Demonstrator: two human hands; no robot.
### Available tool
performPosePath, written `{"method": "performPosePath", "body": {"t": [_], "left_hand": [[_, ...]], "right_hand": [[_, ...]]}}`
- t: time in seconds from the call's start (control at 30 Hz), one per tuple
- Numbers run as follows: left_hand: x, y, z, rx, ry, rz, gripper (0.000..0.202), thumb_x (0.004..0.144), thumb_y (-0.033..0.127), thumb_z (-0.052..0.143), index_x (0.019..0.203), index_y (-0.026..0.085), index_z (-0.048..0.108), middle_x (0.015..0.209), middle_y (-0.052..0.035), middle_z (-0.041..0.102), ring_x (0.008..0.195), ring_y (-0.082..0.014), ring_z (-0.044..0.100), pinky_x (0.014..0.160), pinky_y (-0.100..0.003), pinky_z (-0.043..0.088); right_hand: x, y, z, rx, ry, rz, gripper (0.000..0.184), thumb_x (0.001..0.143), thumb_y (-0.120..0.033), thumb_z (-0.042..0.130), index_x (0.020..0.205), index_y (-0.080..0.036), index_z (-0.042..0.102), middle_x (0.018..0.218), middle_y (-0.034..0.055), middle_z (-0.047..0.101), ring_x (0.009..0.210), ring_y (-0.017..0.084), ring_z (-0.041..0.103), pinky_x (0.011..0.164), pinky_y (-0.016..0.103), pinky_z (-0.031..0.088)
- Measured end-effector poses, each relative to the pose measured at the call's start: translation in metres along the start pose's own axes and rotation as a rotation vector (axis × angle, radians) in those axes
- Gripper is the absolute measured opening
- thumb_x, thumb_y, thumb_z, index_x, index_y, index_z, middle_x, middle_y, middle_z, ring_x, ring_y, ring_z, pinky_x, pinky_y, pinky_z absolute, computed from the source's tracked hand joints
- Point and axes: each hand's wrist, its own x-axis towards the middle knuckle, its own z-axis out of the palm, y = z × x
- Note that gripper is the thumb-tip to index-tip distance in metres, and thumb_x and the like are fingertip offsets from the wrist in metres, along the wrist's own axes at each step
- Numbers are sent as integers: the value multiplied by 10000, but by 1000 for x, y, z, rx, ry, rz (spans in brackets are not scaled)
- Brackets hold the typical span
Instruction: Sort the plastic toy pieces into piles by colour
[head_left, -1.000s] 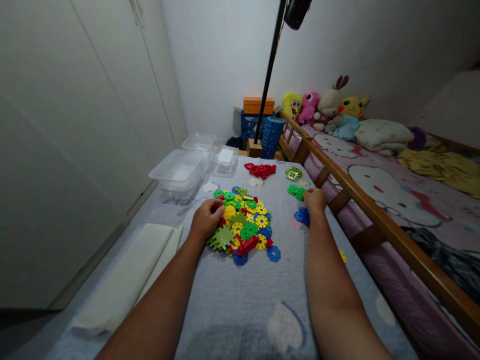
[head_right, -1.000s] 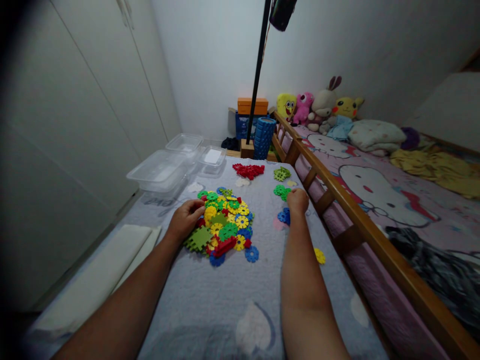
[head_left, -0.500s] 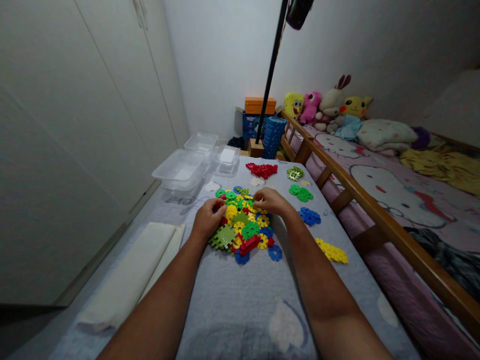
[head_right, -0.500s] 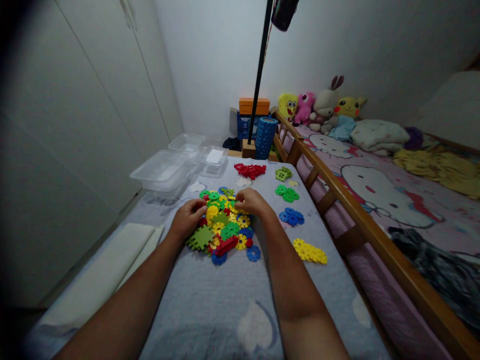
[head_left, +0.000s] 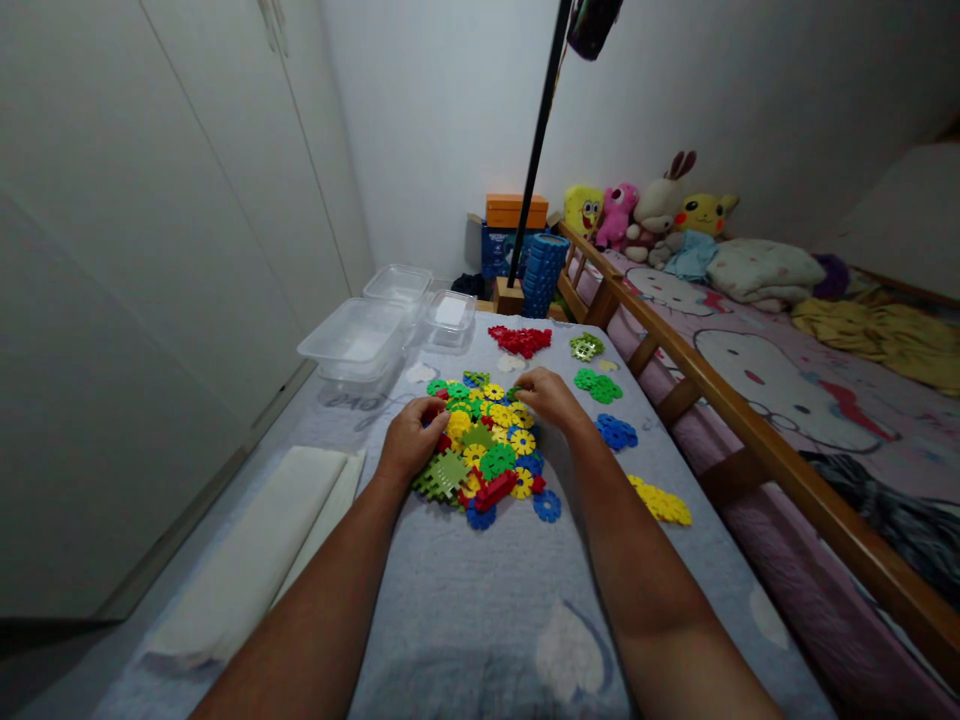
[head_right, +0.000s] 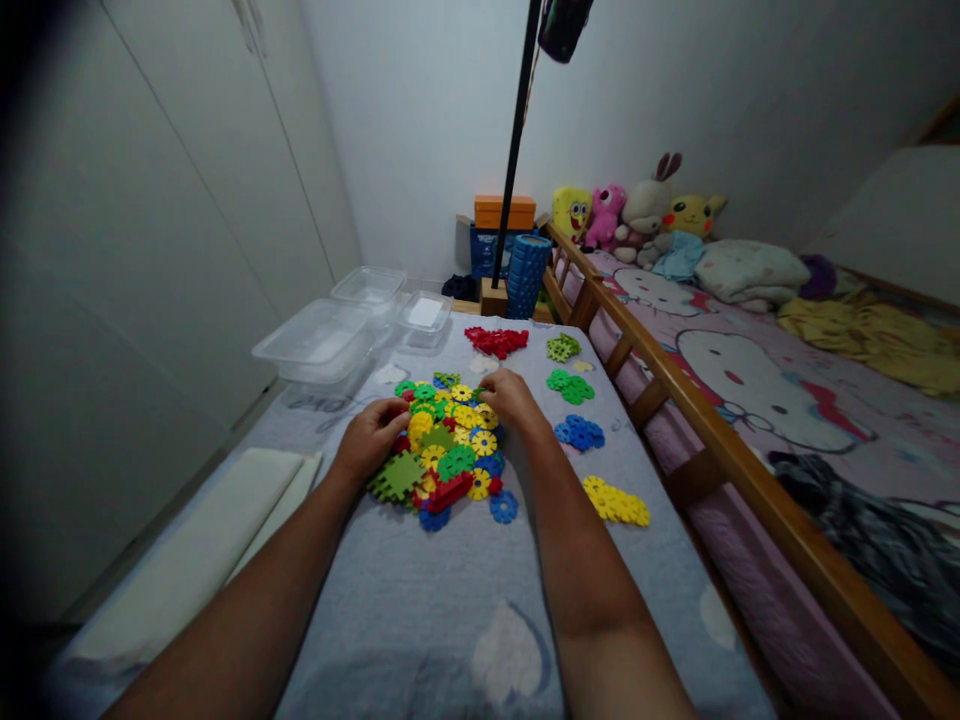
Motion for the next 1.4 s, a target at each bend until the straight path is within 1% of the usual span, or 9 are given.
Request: {"method": "performPosePath", "body": {"t": [0.13,0.23,0.33,0.63,0.83,1.0,1.1,1.27,1.4], "left_hand": [[0,-1,0,4,-3,4,299,812,447,580,924,196,698,979,-67,721,886,-223,655,875,-377,523],[1,-2,1,6,-5,0,321,812,454,571,947,191,696,1001,-79,721,900,-232,657,889,-391,520],[1,-2,1,-2,-11,-11,335,803,459,576,965,191,694,1010,-82,723,911,-235,659,903,-398,517],[0,1,0,-2,0,-7,317,797,454,584,956,203,693,1002,-72,726,912,-232,662,896,-386,525],[0,0,0,-4,-9,-18,303,794,444,593,954,207,695,986,-65,736,898,-230,666,895,-392,530],[0,1,0,-16,-7,-14,312,788,444,586,951,202,695,991,-69,732,895,-229,666,889,-385,525],[0,1,0,-21,-10,-14,300,792,441,585,944,206,694,982,-65,734,896,-227,667,885,-382,528],[0,0,0,-16,-9,-1,284,792,437,582,918,208,693,969,-56,728,887,-219,658,879,-368,525],[0,0,-1,-3,-8,2,268,799,433,578,898,212,692,955,-52,721,889,-220,654,879,-367,522]], "right_hand": [[-1,35,-16,4,140,150,212,818,-166,575,853,-160,783,828,42,751,767,157,626,711,239,409],[-6,61,-24,-41,287,353,268,798,-122,556,977,-145,755,925,67,756,819,172,632,742,247,422],[-13,77,-25,-71,403,513,350,788,-95,540,1095,-136,703,975,84,745,826,183,626,741,255,426],[-18,94,-17,-136,456,628,361,800,-26,486,1091,-154,657,962,91,723,843,192,617,766,246,413],[-19,107,-14,-142,459,627,345,778,-30,506,1053,-129,690,982,114,737,920,213,639,867,280,456],[-19,106,-16,-178,444,621,397,794,-18,464,1087,-103,717,1062,158,749,1026,227,660,915,287,455],[-19,100,-16,-157,414,587,385,793,-34,469,1053,-110,743,1077,157,756,1013,221,671,911,289,464],[-15,85,-14,-71,329,479,341,773,-83,516,989,-167,767,1061,86,774,1017,186,677,916,253,469],[-7,60,-10,61,265,340,338,782,-108,522,1004,-173,768,1046,70,775,992,186,685,908,268,496]]}}
